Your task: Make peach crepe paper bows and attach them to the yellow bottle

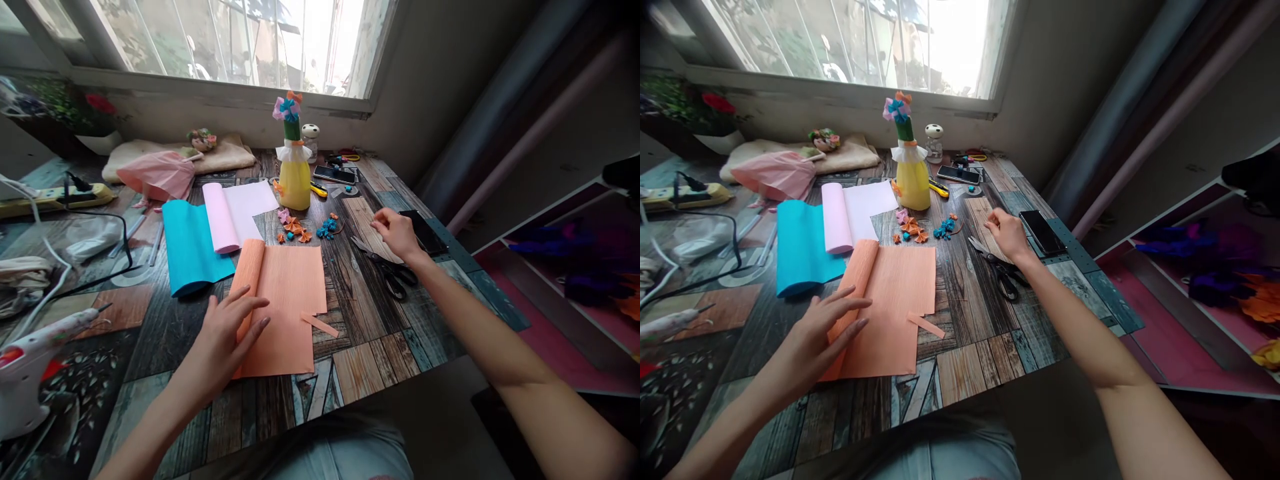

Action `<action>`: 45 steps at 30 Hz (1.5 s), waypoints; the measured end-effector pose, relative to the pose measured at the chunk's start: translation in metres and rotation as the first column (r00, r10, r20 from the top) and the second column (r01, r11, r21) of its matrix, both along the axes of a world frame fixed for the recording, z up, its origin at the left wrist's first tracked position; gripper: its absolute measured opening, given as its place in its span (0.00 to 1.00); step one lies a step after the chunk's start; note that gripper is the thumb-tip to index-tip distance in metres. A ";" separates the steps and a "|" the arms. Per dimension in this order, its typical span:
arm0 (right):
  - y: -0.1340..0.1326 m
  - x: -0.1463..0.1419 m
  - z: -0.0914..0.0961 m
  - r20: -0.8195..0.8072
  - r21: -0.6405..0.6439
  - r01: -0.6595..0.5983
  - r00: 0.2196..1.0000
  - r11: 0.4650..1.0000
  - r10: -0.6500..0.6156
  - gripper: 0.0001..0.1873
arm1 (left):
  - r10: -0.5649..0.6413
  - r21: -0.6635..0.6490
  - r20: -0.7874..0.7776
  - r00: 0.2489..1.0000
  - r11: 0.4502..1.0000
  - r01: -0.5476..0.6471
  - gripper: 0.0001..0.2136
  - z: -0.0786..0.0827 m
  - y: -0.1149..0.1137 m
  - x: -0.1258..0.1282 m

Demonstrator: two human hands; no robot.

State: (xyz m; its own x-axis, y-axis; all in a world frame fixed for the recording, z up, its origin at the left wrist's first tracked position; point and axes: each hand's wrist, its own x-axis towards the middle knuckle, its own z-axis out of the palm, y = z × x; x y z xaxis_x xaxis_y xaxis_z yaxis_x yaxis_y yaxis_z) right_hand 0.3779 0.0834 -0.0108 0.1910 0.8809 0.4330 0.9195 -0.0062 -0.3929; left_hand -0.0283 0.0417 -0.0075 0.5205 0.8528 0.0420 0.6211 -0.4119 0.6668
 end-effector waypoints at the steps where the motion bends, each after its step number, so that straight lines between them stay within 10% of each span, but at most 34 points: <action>1: 0.006 0.006 0.000 -0.008 -0.012 -0.029 1.000 1.000 0.029 0.17 | -0.024 0.008 -0.037 0.999 1.000 0.025 0.16 -0.004 -0.001 -0.001; 3: 0.013 0.015 0.002 -0.002 -0.019 -0.057 0.998 0.998 0.057 0.30 | -0.066 0.025 -0.074 0.995 0.997 0.068 0.16 -0.012 -0.001 -0.002; 7: 0.009 0.023 0.005 0.092 0.005 0.085 0.992 0.996 -0.085 0.10 | -0.110 0.134 -0.105 0.988 0.983 0.124 0.14 -0.021 -0.001 -0.006; 11: -0.004 0.017 0.007 0.139 -0.036 0.224 0.966 0.974 -0.217 0.23 | -0.141 0.212 -0.128 0.982 0.963 0.166 0.12 -0.026 -0.003 -0.009; 25: -0.045 -0.076 -0.009 -0.164 -0.251 -0.464 0.885 0.849 0.435 0.08 | -0.151 0.255 -0.149 0.977 0.949 0.186 0.11 -0.015 -0.019 -0.004; 35: -0.046 -0.108 -0.032 -0.263 -0.155 -0.572 0.810 0.806 0.524 0.07 | -0.338 0.078 -0.058 0.939 0.937 0.341 0.09 -0.008 0.028 0.062; 45: -0.038 -0.116 -0.038 -0.279 -0.133 -0.586 0.796 0.799 0.538 0.11 | -0.236 -0.048 -0.034 0.971 0.971 0.234 0.10 -0.012 0.051 0.102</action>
